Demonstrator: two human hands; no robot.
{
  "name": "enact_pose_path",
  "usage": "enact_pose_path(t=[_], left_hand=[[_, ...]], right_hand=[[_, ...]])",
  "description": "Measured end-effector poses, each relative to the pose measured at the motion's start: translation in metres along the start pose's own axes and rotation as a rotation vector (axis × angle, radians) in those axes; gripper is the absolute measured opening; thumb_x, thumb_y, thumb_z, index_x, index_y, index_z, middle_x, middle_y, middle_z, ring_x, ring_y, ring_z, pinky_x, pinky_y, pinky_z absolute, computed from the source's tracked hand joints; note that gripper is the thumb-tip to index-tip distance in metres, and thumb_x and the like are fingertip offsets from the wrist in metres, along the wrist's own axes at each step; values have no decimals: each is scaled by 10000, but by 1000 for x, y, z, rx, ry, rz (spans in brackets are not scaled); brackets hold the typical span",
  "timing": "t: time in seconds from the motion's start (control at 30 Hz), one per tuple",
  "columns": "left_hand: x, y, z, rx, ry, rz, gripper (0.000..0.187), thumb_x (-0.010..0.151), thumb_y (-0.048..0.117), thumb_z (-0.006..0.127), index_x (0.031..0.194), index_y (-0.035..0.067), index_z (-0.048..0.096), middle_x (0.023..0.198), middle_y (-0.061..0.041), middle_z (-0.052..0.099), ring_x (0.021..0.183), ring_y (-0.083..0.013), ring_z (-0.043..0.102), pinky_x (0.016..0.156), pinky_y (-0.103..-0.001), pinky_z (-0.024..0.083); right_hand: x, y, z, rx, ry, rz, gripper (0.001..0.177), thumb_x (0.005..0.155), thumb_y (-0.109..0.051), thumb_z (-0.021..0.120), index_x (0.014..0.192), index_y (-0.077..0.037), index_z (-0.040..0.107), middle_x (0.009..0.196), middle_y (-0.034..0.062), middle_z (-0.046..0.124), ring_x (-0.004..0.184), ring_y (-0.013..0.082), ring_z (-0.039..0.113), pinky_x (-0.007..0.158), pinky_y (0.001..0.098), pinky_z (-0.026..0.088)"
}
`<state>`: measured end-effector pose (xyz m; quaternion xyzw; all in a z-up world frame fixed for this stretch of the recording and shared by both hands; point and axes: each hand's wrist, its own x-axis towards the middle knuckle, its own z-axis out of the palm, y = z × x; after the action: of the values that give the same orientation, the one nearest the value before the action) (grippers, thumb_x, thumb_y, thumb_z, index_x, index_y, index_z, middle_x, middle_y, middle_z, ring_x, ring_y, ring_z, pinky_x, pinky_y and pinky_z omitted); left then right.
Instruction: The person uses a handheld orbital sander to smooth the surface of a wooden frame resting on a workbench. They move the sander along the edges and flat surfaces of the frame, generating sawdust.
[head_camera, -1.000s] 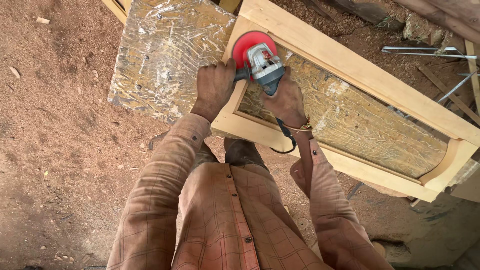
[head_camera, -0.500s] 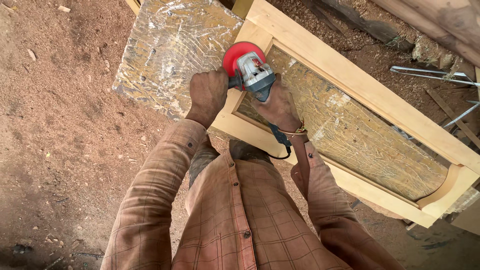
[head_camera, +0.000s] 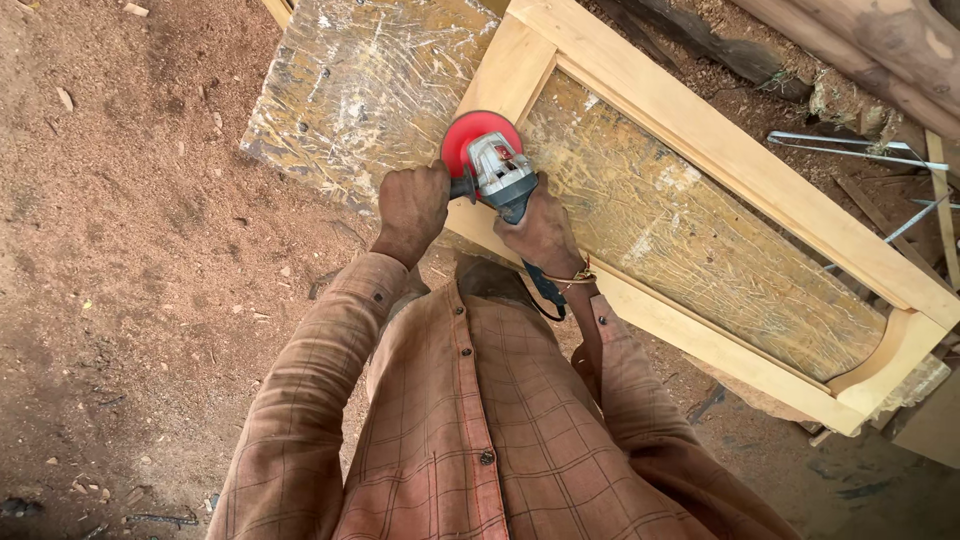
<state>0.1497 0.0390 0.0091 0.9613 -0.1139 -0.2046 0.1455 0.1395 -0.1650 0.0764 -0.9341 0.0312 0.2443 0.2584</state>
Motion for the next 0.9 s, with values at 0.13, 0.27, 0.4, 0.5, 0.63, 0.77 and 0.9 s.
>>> enact_pose_path(t=[0.13, 0.27, 0.4, 0.5, 0.63, 0.77, 0.9], left_hand=[[-24, -18, 6, 12, 20, 6, 133, 838, 166, 727, 943, 107, 669, 773, -102, 748, 712, -275, 754, 621, -390, 567], [-47, -16, 12, -31, -22, -29, 177, 825, 156, 724, 980, 96, 666, 790, -107, 752, 725, -279, 758, 621, -396, 579], [-62, -22, 13, -10, -76, -67, 190, 830, 172, 723, 987, 83, 664, 799, -124, 747, 690, -281, 761, 593, -394, 591], [-79, -37, 20, -14, -79, -79, 192, 835, 168, 720, 996, 81, 662, 783, -125, 744, 679, -283, 759, 588, -397, 589], [-101, -46, 32, -34, -113, -91, 161, 865, 187, 710, 983, 92, 657, 766, -121, 738, 694, -283, 753, 589, -397, 584], [-116, -48, 36, -33, -60, -89, 254, 888, 232, 708, 1041, 43, 637, 740, -135, 732, 651, -284, 747, 563, -405, 574], [-112, -27, 43, -123, -122, -62, 299, 883, 179, 681, 1146, 55, 612, 776, -139, 730, 634, -294, 746, 541, -436, 565]], right_hand=[[-6, -9, 18, 9, -17, -25, 688, 729, -193, 780, 1224, 119, 417, 838, 283, 695, 815, 457, 726, 709, 487, 603], [-27, -12, 30, 5, -12, -47, 646, 753, -205, 787, 1216, 90, 447, 860, 282, 693, 819, 464, 715, 688, 499, 596], [-37, -21, 40, -62, 65, -96, 670, 684, -200, 801, 1197, 71, 466, 836, 286, 700, 787, 477, 708, 667, 519, 585], [-42, -29, 53, -35, -25, -36, 605, 726, -238, 794, 1147, 57, 476, 827, 280, 701, 796, 470, 716, 674, 521, 594], [-54, -33, 65, -33, -65, 15, 575, 767, -256, 783, 1147, 47, 476, 795, 283, 696, 780, 484, 711, 681, 543, 594], [-65, -35, 75, -79, -21, -40, 648, 762, -292, 792, 1199, 63, 470, 860, 303, 696, 813, 485, 709, 703, 543, 594], [-79, -21, 67, -156, 62, -57, 737, 744, -326, 820, 1244, 69, 450, 941, 308, 693, 849, 474, 708, 716, 537, 591]])
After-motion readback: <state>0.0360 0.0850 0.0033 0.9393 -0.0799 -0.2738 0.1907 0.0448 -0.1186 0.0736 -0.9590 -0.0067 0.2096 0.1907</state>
